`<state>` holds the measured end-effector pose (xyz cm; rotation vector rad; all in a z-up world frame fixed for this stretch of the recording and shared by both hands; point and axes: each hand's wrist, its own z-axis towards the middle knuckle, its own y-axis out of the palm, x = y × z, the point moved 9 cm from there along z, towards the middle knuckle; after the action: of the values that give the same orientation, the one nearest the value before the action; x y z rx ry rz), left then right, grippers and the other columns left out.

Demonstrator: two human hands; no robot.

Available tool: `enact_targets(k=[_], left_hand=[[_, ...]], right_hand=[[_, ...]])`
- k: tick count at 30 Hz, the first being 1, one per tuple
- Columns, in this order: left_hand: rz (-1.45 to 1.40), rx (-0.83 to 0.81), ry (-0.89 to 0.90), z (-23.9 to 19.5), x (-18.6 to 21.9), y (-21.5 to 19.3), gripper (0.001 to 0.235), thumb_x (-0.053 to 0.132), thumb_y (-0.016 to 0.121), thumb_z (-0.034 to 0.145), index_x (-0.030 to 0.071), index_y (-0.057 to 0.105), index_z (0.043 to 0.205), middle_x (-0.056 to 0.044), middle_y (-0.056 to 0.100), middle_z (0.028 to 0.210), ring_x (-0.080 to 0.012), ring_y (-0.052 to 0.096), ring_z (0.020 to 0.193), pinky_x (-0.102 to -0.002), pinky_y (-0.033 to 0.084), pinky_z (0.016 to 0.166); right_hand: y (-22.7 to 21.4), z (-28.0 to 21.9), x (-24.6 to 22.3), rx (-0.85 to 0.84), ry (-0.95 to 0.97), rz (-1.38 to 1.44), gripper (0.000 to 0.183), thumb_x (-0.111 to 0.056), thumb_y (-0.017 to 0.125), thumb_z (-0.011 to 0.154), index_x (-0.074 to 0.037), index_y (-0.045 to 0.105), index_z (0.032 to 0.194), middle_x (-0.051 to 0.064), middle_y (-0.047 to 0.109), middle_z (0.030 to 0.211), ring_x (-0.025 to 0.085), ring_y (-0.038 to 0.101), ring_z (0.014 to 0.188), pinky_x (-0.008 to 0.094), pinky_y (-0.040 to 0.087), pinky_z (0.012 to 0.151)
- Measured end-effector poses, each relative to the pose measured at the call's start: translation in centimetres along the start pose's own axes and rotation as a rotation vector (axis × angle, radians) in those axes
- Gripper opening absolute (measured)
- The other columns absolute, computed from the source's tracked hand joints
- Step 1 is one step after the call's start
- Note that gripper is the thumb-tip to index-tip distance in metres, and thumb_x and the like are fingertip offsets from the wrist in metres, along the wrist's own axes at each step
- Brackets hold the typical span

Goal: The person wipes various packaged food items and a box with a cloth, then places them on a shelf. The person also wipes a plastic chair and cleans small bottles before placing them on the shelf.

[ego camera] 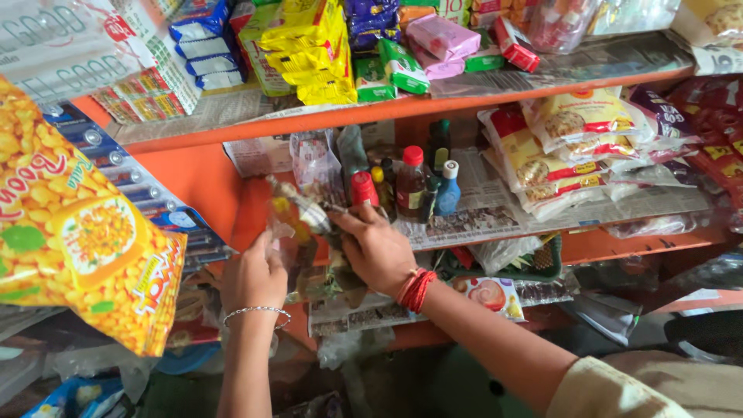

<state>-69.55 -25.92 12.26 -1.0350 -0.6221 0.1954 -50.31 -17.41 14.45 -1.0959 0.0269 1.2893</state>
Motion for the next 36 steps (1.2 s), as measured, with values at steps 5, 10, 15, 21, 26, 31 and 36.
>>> enact_targets(k=[5, 10, 15, 21, 26, 31, 36], left_hand=[[0.152, -0.032, -0.145, 2.6, -2.7, 2.6, 0.025, 0.031, 0.052, 0.103, 0.022, 0.069, 0.12, -0.02, 0.073, 0.089, -0.0442, 0.071, 0.087, -0.058, 0.054, 0.073], [0.033, 0.029, -0.14, 4.8, -3.0, 6.1, 0.035, 0.032, 0.055, 0.099, 0.025, 0.06, 0.133, -0.023, 0.073, 0.084, -0.045, 0.071, 0.082, -0.057, 0.054, 0.07], [0.09, 0.117, -0.06, 8.8, -2.8, 11.3, 0.043, 0.045, 0.057, 0.1, 0.015, 0.058, 0.131, -0.022, 0.073, 0.087, -0.0455, 0.071, 0.076, -0.057, 0.055, 0.063], [0.119, -0.003, -0.054, 11.7, -2.0, 15.9, 0.037, 0.043, 0.053, 0.105, 0.009, 0.064, 0.116, -0.019, 0.076, 0.096, -0.0387, 0.074, 0.086, -0.052, 0.059, 0.075], [-0.176, 0.004, -0.191, 9.3, 0.0, 14.0, 0.048, 0.02, 0.051, 0.099, 0.007, 0.048, 0.145, -0.023, 0.069, 0.121, -0.0462, 0.068, 0.097, -0.058, 0.055, 0.078], [-0.26, 0.462, 0.182, 5.3, 4.7, 6.9, 0.063, 0.011, 0.063, 0.092, -0.01, 0.042, 0.148, -0.034, 0.049, 0.146, -0.048, 0.051, 0.131, -0.055, 0.046, 0.107], [-0.32, 0.358, 0.22, 3.2, 6.0, 6.0, 0.062, 0.01, 0.068, 0.082, -0.001, 0.051, 0.141, -0.025, 0.054, 0.145, -0.043, 0.051, 0.131, -0.055, 0.043, 0.103]], right_hand=[[1.4, 0.8, -0.5, -0.035, 0.023, 0.002, 0.045, -0.015, 0.058, 0.091, -0.018, 0.063, 0.135, 0.013, 0.063, 0.125, 0.039, 0.065, 0.104, 0.048, 0.055, 0.081], [1.3, 1.5, 0.1, -0.019, 0.051, -0.011, 0.044, -0.015, 0.058, 0.092, -0.019, 0.063, 0.135, 0.013, 0.063, 0.125, 0.039, 0.065, 0.106, 0.048, 0.054, 0.083], [0.8, 1.6, 0.9, -0.001, 0.076, -0.059, 0.044, -0.014, 0.059, 0.09, -0.018, 0.065, 0.133, 0.015, 0.062, 0.126, 0.04, 0.063, 0.108, 0.049, 0.054, 0.084], [-1.1, 1.7, 0.9, 0.092, 0.02, -0.079, 0.046, -0.013, 0.059, 0.086, -0.017, 0.065, 0.131, 0.016, 0.062, 0.131, 0.041, 0.064, 0.108, 0.05, 0.055, 0.082], [-0.8, 2.0, 2.4, 0.014, 0.149, -0.125, 0.047, -0.016, 0.059, 0.088, -0.021, 0.064, 0.135, 0.017, 0.061, 0.122, 0.041, 0.064, 0.105, 0.051, 0.054, 0.082], [-0.8, 2.3, 1.5, 0.06, 0.08, -0.096, 0.047, -0.014, 0.059, 0.088, -0.02, 0.065, 0.134, 0.015, 0.061, 0.128, 0.04, 0.065, 0.106, 0.05, 0.055, 0.082], [-0.7, 2.0, 0.9, 0.063, 0.066, -0.093, 0.046, -0.014, 0.059, 0.088, -0.019, 0.065, 0.133, 0.015, 0.059, 0.134, 0.039, 0.064, 0.108, 0.049, 0.055, 0.082]])
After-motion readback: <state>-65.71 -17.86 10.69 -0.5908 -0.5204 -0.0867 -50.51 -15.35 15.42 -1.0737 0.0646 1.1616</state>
